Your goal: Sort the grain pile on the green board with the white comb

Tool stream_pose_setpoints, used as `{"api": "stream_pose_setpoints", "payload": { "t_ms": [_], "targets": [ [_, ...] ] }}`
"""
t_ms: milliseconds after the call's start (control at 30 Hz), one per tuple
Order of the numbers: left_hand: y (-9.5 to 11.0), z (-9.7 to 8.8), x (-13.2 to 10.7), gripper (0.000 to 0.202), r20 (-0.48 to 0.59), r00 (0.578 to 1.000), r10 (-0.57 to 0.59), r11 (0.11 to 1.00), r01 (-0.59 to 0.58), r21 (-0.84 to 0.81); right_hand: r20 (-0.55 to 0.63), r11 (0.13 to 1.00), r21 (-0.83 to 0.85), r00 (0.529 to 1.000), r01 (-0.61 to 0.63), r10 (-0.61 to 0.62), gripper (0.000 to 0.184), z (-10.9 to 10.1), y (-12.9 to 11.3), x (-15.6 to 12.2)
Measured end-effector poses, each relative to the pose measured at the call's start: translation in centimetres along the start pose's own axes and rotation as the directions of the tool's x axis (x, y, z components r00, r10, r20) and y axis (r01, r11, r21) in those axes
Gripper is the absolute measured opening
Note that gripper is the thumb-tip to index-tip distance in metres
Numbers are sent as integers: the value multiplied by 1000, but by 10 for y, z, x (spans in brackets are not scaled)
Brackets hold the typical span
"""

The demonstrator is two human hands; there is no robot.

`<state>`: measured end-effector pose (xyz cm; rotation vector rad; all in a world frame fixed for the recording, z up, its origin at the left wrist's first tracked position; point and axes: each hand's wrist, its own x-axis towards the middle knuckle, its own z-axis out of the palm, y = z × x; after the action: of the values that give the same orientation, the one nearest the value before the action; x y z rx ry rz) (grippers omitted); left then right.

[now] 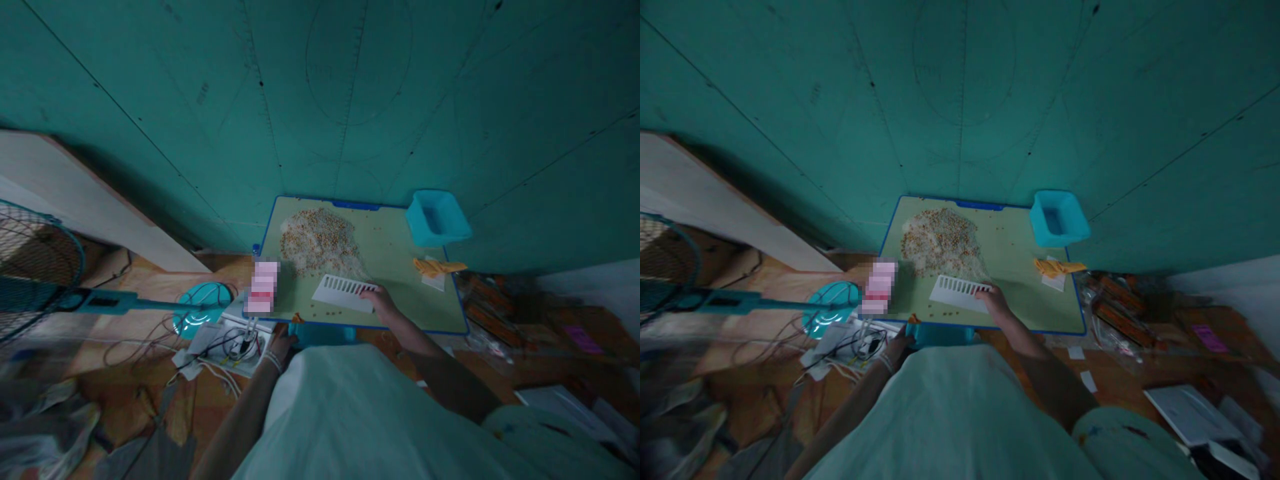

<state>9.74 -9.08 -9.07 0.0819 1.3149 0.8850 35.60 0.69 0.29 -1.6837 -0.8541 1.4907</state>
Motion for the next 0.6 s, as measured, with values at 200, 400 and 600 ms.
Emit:
{"api": "stream_pose_setpoints", "payload": {
  "t_ms": [200, 400, 600],
  "targets": [
    [2, 5, -3, 54, 2, 1000, -10, 1000, 10, -20, -1, 1000, -5, 1000, 5, -5, 18, -3, 8, 1],
    [1, 5, 1, 55, 5, 1000, -8, 1000, 8, -12, -99, 998, 54, 995, -23, 28, 19, -34, 11, 1],
    [-2, -1, 6, 56, 49, 999, -4, 1000, 3, 28, -91, 994, 80, 993, -69, 76, 21, -61, 25, -10]
  ]
}}
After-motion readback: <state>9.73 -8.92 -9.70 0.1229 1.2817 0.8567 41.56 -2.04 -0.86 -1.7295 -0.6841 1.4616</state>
